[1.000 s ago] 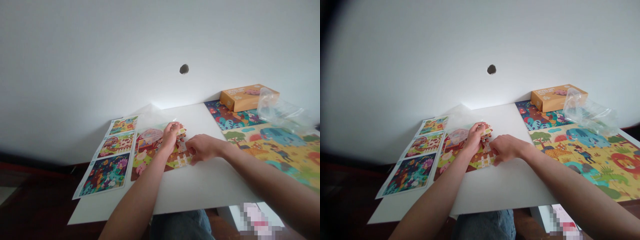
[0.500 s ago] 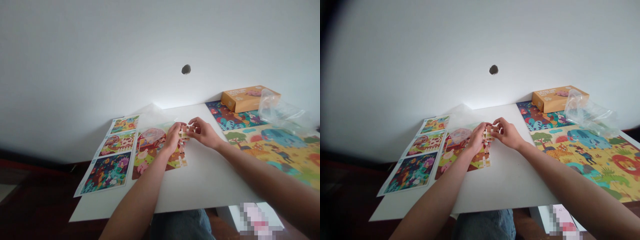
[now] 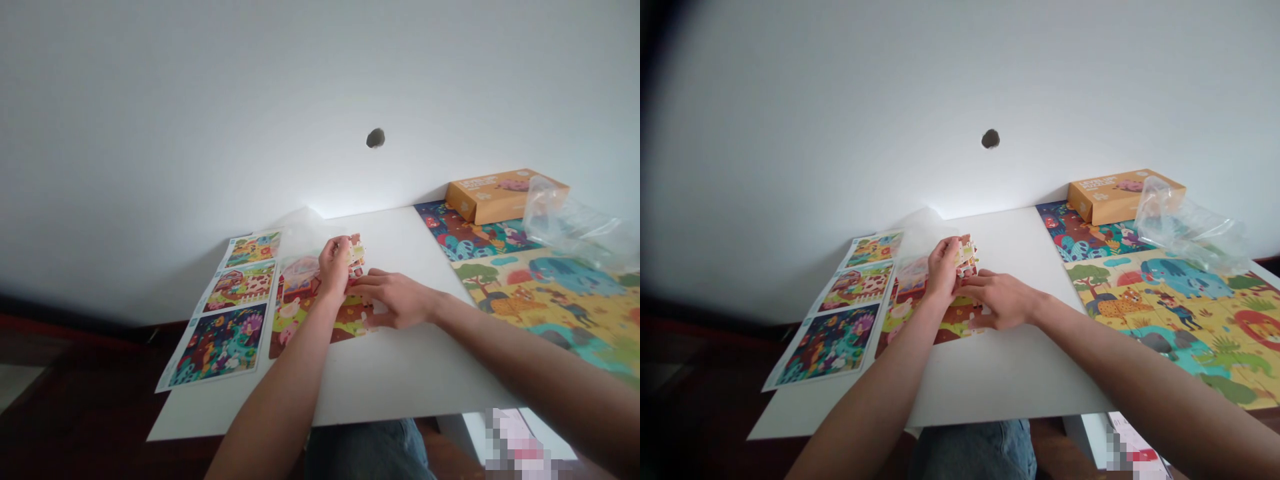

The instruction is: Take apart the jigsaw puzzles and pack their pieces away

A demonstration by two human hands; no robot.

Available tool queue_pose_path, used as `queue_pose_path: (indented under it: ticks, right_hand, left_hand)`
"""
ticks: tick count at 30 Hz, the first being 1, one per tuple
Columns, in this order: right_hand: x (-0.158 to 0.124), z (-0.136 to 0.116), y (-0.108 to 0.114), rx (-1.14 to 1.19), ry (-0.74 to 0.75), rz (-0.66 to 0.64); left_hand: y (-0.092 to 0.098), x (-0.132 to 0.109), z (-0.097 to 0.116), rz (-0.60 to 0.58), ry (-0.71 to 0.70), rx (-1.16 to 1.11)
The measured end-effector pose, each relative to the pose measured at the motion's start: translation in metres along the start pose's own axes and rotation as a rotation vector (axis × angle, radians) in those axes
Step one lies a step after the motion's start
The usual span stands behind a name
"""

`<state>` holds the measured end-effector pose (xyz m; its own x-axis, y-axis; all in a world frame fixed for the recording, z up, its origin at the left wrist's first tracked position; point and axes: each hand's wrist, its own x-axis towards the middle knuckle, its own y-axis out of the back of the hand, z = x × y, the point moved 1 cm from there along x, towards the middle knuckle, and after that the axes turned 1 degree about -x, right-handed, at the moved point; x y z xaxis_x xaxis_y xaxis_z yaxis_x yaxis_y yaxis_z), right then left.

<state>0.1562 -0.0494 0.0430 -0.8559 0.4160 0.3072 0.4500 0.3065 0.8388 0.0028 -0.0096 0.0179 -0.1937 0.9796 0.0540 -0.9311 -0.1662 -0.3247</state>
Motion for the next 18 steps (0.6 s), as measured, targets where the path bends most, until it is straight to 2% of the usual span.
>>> queue_pose_path:
  ticks: [5, 11, 18]
  right_hand:
    - [0.003, 0.002, 0.004, -0.029, -0.031, -0.135]
    - [0.002, 0.003, 0.012, -0.086, -0.038, -0.146]
    - [-0.013, 0.014, 0.032, -0.056, -0.257, -0.136]
  left_hand:
    - [0.000, -0.002, 0.003, 0.085, -0.072, -0.024]
    - [0.004, 0.001, 0.003, 0.186, -0.141, 0.020]
    - [0.012, 0.010, -0.005, 0.328, -0.225, 0.120]
